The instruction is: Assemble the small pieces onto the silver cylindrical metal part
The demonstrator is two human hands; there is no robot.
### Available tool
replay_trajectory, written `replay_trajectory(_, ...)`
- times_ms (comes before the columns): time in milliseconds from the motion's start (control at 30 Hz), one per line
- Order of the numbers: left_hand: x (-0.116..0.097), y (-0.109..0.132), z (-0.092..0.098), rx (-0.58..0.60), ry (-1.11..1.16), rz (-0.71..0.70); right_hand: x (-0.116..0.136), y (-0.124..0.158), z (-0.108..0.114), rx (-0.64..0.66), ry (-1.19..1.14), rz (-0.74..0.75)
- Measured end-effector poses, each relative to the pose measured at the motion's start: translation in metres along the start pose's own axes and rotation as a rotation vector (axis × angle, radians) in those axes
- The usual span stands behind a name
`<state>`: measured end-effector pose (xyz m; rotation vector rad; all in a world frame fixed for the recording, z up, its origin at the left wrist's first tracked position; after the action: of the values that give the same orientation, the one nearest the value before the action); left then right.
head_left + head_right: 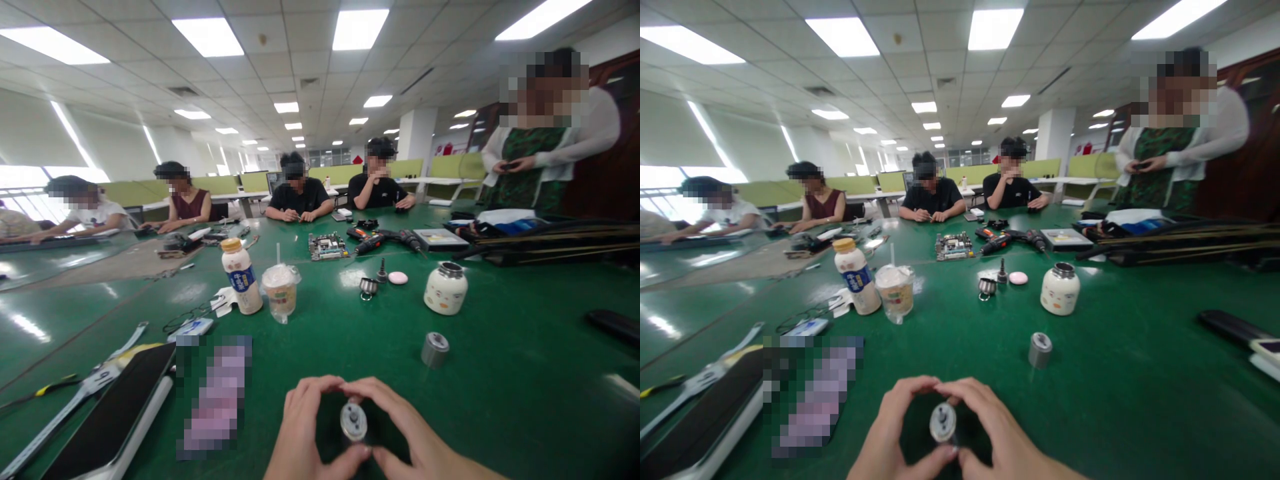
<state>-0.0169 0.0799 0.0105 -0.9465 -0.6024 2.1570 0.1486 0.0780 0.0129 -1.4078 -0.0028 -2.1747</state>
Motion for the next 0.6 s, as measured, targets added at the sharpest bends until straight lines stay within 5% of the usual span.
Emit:
replay_trajectory(233, 0.008, 0.008, -0.011, 0.150, -0.001, 0.032, 0.005, -0.005, 0.002, 0.016, -0.038, 0.049)
replay_trajectory(467, 0.007, 0.004, -0.013, 0.251, -0.002, 0.078, 0.007, -0.005, 0.008, -0.161, -0.058, 0.020)
replay_trajectory(600, 0.005, 0.001, -0.013, 0.276, 0.011, 0.076, 0.005, -0.006, 0.006, -0.101, -0.024, -0.007)
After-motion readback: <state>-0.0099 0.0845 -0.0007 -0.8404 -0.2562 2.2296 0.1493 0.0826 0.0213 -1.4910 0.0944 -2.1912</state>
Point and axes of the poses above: each hand's wrist, its own y-axis away from the middle knuckle, its own z-axis out of the back of the hand, x = y × z, the point moved 5 cm from there along -y, towards the middle knuckle, and after that the axes turned 11 degrees about -z, right-handed, at the moved point
